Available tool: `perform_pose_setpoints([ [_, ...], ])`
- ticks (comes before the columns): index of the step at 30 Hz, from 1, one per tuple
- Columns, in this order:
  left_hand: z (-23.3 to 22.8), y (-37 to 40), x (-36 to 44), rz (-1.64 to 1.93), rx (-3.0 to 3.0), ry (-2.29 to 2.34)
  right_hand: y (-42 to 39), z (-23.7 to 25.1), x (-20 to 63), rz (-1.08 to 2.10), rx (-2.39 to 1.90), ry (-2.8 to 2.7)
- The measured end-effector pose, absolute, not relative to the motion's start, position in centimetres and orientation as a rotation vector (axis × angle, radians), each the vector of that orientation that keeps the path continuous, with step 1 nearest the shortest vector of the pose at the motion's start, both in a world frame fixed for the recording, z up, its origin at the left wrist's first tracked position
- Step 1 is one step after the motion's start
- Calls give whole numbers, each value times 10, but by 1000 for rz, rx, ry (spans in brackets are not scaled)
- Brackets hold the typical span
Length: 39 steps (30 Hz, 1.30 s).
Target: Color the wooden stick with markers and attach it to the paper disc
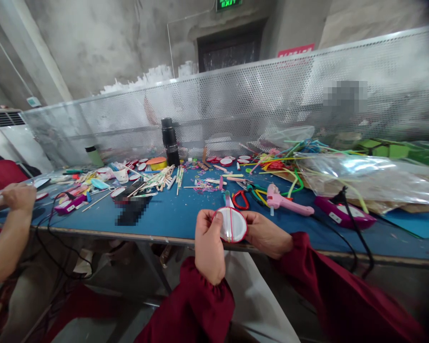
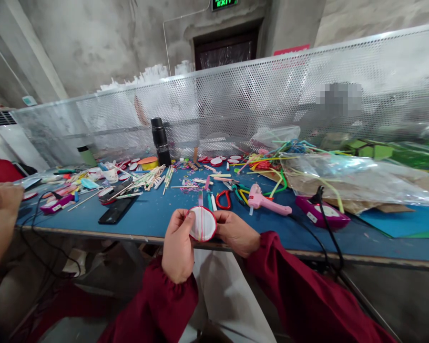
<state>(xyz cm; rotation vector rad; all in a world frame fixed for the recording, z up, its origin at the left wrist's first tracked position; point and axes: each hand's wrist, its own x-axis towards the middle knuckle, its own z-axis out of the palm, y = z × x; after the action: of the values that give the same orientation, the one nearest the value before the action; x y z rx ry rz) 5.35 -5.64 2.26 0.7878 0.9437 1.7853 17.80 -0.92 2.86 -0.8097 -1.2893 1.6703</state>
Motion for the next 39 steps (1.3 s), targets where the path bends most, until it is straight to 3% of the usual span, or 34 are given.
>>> perform_pose_setpoints([
  [3,26,-56,53,1818,809,981,-10,29,179,1788,-761,-1349],
  [10,23,-55,48,1872,837,1041,-18,31,186,1705,-760,-1264],
  [28,9,-51,49,1846,890,1040,-23,31,172,945,-987,-1651],
  [39,21,-54,31,1634,1031,1002,-26,32,176,744,-1036,-1752],
])
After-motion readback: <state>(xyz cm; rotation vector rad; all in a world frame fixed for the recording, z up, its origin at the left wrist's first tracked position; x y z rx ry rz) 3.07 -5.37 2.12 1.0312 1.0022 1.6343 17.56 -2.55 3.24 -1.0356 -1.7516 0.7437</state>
